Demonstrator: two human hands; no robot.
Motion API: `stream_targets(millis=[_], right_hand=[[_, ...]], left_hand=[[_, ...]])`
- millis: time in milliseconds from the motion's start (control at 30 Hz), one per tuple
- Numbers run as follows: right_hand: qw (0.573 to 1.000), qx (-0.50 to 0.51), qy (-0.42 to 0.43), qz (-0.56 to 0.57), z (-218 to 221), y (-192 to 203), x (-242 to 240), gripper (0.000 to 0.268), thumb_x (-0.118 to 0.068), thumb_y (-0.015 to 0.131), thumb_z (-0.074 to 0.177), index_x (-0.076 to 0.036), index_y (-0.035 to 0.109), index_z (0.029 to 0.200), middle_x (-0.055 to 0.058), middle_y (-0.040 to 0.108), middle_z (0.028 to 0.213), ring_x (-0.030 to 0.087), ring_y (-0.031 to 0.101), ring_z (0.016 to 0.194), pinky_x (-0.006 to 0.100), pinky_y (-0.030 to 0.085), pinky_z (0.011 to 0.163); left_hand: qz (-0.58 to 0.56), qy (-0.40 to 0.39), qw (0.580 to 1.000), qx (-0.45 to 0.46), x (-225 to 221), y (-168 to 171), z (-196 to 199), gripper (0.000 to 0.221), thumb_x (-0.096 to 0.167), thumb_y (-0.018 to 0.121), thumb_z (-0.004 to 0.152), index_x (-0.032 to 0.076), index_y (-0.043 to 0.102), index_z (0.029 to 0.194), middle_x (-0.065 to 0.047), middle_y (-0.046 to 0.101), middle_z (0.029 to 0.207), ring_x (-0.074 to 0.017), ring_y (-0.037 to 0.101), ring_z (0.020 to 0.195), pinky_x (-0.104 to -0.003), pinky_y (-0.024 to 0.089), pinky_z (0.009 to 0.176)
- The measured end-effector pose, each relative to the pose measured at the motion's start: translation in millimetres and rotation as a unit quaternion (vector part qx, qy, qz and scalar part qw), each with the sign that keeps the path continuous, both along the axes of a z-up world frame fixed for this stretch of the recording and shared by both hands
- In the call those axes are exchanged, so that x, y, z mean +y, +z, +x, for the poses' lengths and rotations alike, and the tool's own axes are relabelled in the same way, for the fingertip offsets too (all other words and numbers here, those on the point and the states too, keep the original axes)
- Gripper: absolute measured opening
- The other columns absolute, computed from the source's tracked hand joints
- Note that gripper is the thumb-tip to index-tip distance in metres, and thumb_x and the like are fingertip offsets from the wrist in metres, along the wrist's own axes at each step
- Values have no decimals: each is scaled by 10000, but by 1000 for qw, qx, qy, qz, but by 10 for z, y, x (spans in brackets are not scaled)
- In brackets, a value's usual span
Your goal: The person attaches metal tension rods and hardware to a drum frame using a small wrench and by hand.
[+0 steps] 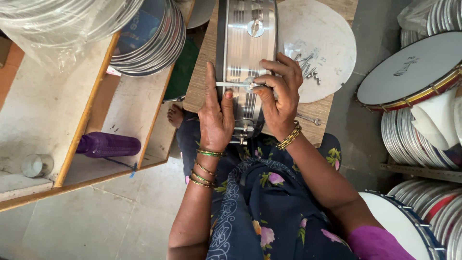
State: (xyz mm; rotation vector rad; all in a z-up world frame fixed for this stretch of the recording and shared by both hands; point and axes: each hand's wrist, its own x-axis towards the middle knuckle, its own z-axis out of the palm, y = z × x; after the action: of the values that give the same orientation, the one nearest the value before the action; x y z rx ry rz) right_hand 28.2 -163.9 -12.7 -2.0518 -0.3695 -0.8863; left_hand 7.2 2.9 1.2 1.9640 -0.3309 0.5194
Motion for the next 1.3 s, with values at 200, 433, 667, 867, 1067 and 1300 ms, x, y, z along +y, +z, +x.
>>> stream_targets(millis=[200,433,667,867,1067,1300], right_hand=[[1000,-14,17,-5,-56,-21,-40,244,-334,732,1000,-92,728,1034,87,641,1343,347,462,1418,508,322,1236],[1000,-25,2,15,-26,-114,3,164,-276,743,958,-121,736,1013,58,670,1305,319,474,1422,477,344,1236],[1000,-14,3,6,-164,-229,115,131,-126,754,959,-163,712,1077,20,620,1377,313,439,1464,447,373,1244],[997,-39,37,-55,-369,-72,168,261,-235,850,848,-141,713,1049,31,617,1334,320,441,1384,486,332,1172],[993,-53,98,42,-272,-464,-67,265,-183,742,966,-161,644,1211,98,574,1413,288,539,1362,474,469,1196],[943,302,-110,85,-88,-1742,-1010,295,-144,630,1000,-59,607,1281,159,605,1303,322,590,1188,396,539,938]], left_hand=[[-1,-14,1000,4,26,-17,-17,566,132,500,1168,42,216,1649,-247,673,1209,-185,623,774,-316,544,737],[0,11,992,125,14,53,-76,613,182,496,1117,38,234,1653,-216,675,858,-199,513,600,-326,475,605],[56,30,992,109,199,354,-109,605,249,508,1103,-4,296,1609,-166,654,831,-178,544,638,-328,472,604],[28,13,991,131,149,442,275,605,298,531,1097,-41,364,1570,-119,628,828,-157,555,683,-324,467,611],[5,-42,990,133,255,364,414,435,247,533,1178,-49,523,1496,-32,629,964,-84,506,816,-270,439,712],[5,-7,989,150,279,405,414,430,241,530,1150,-51,547,1465,-30,602,852,-88,419,705,-272,366,612]])
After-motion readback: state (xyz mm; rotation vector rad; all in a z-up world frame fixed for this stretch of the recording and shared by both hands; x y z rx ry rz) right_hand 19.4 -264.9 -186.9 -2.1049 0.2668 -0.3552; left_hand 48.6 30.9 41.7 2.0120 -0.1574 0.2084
